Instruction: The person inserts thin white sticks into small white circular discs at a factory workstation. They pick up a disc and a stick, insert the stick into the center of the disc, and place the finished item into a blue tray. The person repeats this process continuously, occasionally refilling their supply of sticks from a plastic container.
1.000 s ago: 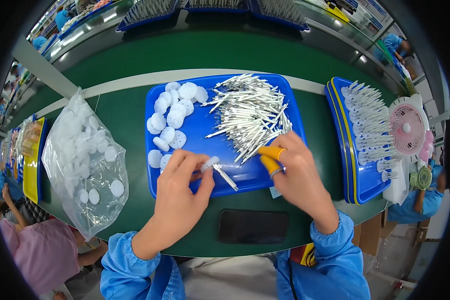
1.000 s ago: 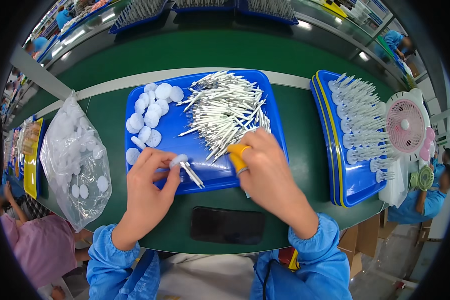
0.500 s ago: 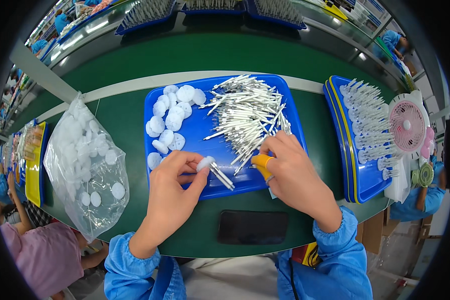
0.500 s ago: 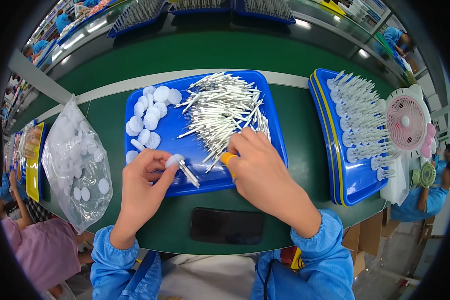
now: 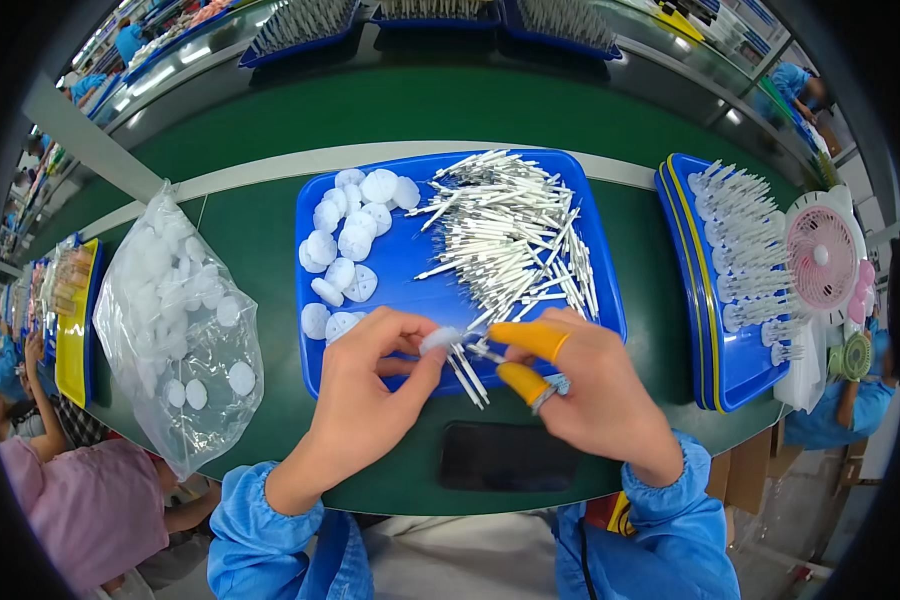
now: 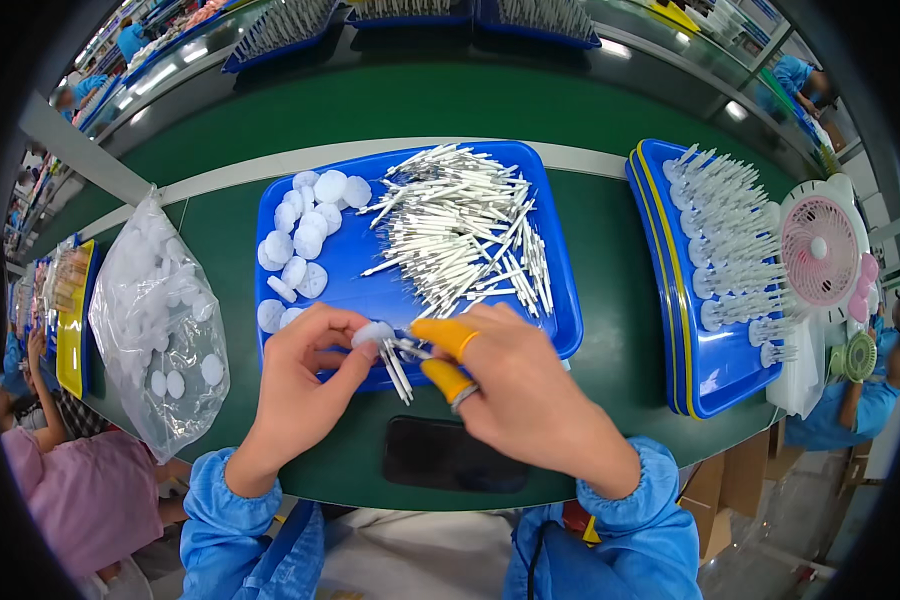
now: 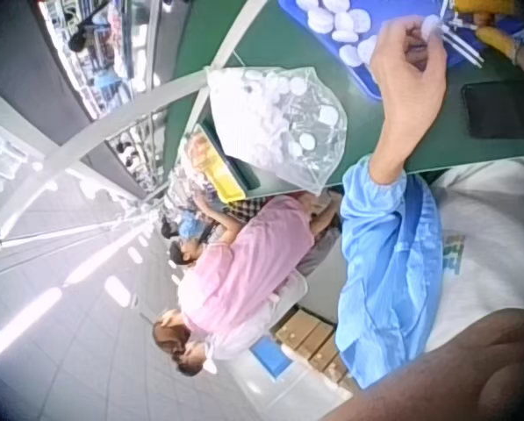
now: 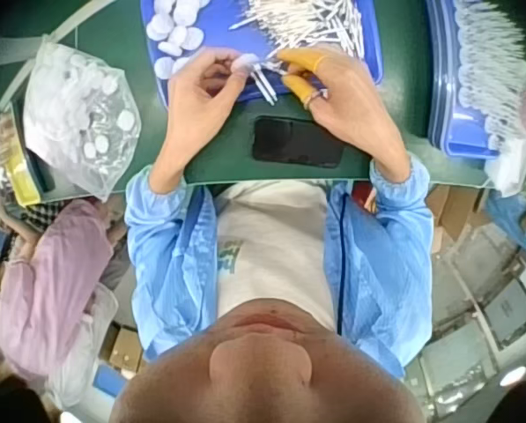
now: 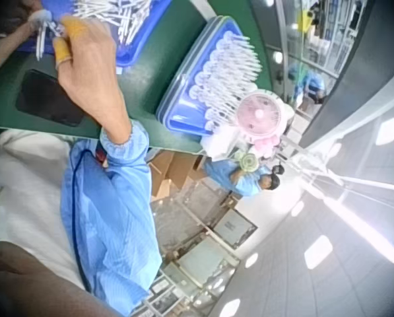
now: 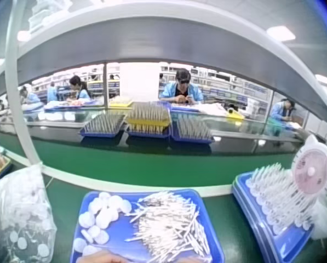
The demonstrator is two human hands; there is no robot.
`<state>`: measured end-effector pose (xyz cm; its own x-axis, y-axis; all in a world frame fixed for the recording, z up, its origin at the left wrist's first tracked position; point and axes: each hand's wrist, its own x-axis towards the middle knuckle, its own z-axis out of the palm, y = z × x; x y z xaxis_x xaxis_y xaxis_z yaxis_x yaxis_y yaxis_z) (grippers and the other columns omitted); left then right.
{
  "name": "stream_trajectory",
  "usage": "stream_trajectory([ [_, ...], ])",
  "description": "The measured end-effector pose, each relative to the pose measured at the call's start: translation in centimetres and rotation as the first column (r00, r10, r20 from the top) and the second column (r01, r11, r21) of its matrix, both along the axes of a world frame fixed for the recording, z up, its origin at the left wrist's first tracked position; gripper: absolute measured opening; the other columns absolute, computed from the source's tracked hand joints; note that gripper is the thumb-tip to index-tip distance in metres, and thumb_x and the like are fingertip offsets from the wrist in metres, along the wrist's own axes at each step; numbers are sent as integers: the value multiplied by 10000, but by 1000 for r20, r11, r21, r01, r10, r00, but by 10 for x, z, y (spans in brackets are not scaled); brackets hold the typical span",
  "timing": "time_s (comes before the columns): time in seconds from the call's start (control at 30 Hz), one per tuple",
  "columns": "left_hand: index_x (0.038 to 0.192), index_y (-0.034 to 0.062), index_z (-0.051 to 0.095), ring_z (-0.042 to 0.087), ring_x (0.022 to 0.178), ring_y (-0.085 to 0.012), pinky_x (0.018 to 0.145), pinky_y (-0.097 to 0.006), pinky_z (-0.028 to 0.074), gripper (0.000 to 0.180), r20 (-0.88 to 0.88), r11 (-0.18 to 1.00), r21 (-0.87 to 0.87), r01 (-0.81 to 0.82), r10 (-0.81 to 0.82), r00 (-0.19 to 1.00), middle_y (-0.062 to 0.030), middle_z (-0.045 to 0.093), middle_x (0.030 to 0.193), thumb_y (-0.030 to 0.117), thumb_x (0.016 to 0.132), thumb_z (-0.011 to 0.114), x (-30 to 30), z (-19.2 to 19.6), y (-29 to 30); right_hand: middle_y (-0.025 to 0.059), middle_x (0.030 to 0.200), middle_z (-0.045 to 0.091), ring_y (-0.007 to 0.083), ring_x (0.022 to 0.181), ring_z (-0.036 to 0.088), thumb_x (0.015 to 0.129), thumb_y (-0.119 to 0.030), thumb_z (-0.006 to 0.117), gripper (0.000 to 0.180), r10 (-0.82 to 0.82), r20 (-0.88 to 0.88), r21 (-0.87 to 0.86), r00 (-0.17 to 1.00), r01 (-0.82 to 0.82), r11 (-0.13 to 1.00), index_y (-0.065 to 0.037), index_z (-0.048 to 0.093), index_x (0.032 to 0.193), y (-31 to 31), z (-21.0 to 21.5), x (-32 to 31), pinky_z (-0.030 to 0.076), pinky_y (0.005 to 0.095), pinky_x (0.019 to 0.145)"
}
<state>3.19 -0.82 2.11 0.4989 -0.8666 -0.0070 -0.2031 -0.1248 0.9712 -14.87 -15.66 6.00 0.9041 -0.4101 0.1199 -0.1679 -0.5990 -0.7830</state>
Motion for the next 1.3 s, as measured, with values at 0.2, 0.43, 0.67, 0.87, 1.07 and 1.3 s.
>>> stream_trajectory([
  [0.2, 1116, -24, 723, 698, 906, -165, 741, -300, 645, 194, 134, 998, -29, 48, -43, 990, -101, 666, 997, -39, 923, 732, -2, 2, 0, 183, 1023, 634, 375, 962, 607, 712, 79, 688, 490, 78, 62, -71, 995, -73, 995, 70, 725, 1201, 8, -14, 3, 499, 453, 853],
  [0.43, 1143, -64, 690, 700, 951, -141, 799, -275, 630, 154, -57, 993, 48, 108, -105, 993, -76, 635, 1069, -34, 992, 694, 3, 6, 3, 181, 1013, 643, 384, 950, 616, 712, 95, 685, 444, 8, -22, 16, 1000, -8, 1000, 78, 733, 1154, 6, -16, 1, 508, 463, 821],
  [0.67, 1154, -43, 709, 671, 916, -114, 759, -245, 603, 166, -205, 996, 25, 86, -79, 976, -82, 638, 1031, 41, 1011, 724, 3, -1, 2, 149, 948, 626, 352, 868, 594, 678, 124, 680, 458, -24, 186, -6, 982, 25, 1000, 68, 738, 1129, 11, -23, 4, 480, 438, 778],
  [0.87, 1171, -65, 681, 727, 998, -158, 867, -324, 654, 144, -239, 991, 41, 125, -112, 965, -76, 654, 1121, 10, 1052, 648, 6, 2, 2, 155, 956, 616, 353, 876, 596, 645, 110, 686, 458, 30, 174, -62, 984, -19, 998, 89, 738, 1100, 11, -20, 5, 469, 441, 781],
  [1.07, 1173, -65, 673, 732, 1013, -165, 878, -332, 654, 141, -181, 992, 53, 113, -102, 978, -83, 659, 1142, -1, 1053, 635, 6, 4, 4, 154, 947, 602, 343, 873, 591, 609, 82, 709, 419, 34, 117, -117, 993, -20, 993, 98, 746, 1026, 9, -23, 4, 444, 445, 747],
  [1.3, 1144, -73, 686, 734, 939, -138, 747, -248, 608, 151, -297, 997, 31, 77, -64, 953, -104, 664, 1068, 22, 1027, 691, 1, 3, 1, 135, 940, 596, 302, 866, 586, 589, 51, 754, 298, 100, 153, -289, 983, -52, 956, 79, 742, 885, 10, -24, 4, 408, 440, 728],
])
